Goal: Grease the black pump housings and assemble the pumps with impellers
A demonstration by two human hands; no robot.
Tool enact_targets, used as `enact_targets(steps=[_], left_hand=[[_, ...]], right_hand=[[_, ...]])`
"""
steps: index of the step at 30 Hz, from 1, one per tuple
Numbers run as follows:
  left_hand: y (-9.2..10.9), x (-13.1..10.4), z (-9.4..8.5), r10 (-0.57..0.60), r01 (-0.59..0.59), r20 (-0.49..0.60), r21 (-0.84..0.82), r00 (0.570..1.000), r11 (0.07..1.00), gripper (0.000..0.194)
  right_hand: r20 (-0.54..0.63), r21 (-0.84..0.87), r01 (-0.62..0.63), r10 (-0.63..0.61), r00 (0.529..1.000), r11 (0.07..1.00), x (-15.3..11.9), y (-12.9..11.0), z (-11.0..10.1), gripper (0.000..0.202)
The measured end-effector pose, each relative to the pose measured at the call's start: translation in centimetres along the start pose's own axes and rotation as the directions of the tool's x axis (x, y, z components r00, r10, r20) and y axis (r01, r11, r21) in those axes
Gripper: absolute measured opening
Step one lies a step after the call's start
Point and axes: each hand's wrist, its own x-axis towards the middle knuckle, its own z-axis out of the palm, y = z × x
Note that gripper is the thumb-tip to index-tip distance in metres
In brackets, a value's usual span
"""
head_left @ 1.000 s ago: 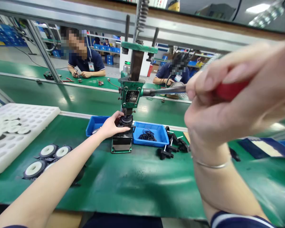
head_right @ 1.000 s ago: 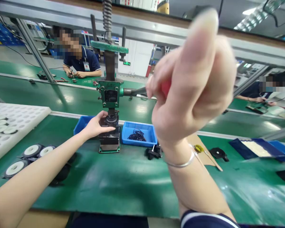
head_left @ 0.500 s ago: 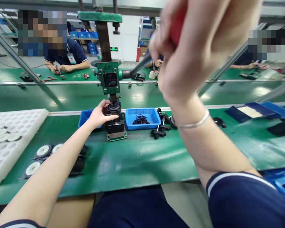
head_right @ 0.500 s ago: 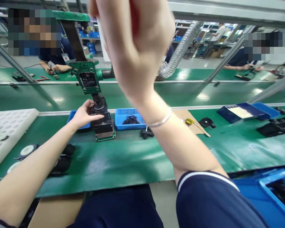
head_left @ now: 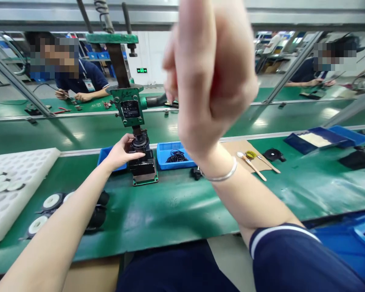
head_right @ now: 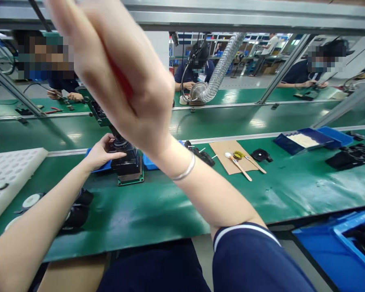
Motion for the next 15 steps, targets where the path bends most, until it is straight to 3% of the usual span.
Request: enact_targets(steps=[5,8,10,12,15], left_hand=[[0.3,-0.1,-0.1,0.001,-0.001,0.009,0.018,1.000,1.000,0.060],[0.2,-0.2,-0.3,-0.001,0.001,0.034,0.019,0.999,1.000,0.061],[0.0,-0.2,-0.4,0.002,-0.003,0.041,0.020,0.999,1.000,0.064],[-0.1,-0.2,-0.5,0.002,-0.003,0.047,0.019,0.999,1.000,0.065],[-0.1,-0.1,-0.7,-0.004,0.003,0.076,0.015,0.997,1.000,0.063]], right_hand=[[-0.019,0.087,0.107,-0.105,0.994,0.990,3.2,1.1,0.6,0.050],[-0.240,0.151,0.122,-0.083,0.967,0.981,1.5,-0.3,1.7,0.039],[-0.432,0.143,0.126,-0.052,0.900,0.982,-0.7,-1.4,2.3,0.026],[-0.468,0.096,0.139,-0.079,0.880,0.986,-2.2,-2.0,2.6,0.027],[-0.396,0.037,0.124,-0.100,0.913,0.992,-1.8,-1.9,2.3,0.036]])
